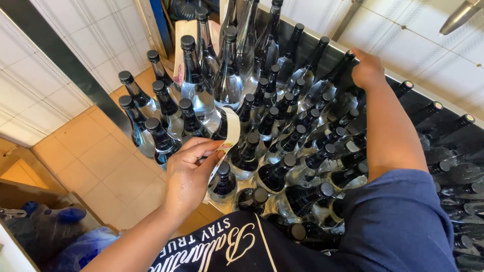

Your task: Preparing a strip of stickers and applying them individually to the caps of bottles arranged in a crate.

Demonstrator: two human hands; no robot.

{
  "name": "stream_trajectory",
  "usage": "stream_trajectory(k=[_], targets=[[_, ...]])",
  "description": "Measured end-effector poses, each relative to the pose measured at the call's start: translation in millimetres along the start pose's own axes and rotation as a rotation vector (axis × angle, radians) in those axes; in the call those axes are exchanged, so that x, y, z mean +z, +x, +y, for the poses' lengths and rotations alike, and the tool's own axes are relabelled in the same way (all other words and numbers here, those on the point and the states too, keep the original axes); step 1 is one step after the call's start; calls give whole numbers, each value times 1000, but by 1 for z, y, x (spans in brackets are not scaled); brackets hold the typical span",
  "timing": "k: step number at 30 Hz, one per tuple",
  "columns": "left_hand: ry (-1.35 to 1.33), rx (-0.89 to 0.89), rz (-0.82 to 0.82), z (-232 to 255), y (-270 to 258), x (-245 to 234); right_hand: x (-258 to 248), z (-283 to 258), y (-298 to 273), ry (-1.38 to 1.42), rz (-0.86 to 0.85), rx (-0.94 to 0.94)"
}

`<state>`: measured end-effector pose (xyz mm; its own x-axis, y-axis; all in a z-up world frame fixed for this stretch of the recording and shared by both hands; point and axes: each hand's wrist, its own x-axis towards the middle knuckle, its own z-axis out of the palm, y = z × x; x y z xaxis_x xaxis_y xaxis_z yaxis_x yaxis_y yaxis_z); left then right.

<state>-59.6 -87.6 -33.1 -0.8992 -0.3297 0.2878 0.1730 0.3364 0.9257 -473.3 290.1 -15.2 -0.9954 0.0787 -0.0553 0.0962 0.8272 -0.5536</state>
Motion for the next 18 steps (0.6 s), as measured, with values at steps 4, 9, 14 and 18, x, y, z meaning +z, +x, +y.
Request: stream_trajectory(k=[4, 9, 14, 18], targets=[[-19, -15, 39, 1, 0, 2, 11, 26, 35, -97, -16, 8], [-115, -131, 86, 8, -1, 0, 20, 52, 57, -365, 87, -255], [-177, -150, 89, 6, -2, -1, 7, 37, 28, -307, 37, -263], [-220, -150, 110, 6, -5, 0, 11, 59, 59, -335, 5, -297]])
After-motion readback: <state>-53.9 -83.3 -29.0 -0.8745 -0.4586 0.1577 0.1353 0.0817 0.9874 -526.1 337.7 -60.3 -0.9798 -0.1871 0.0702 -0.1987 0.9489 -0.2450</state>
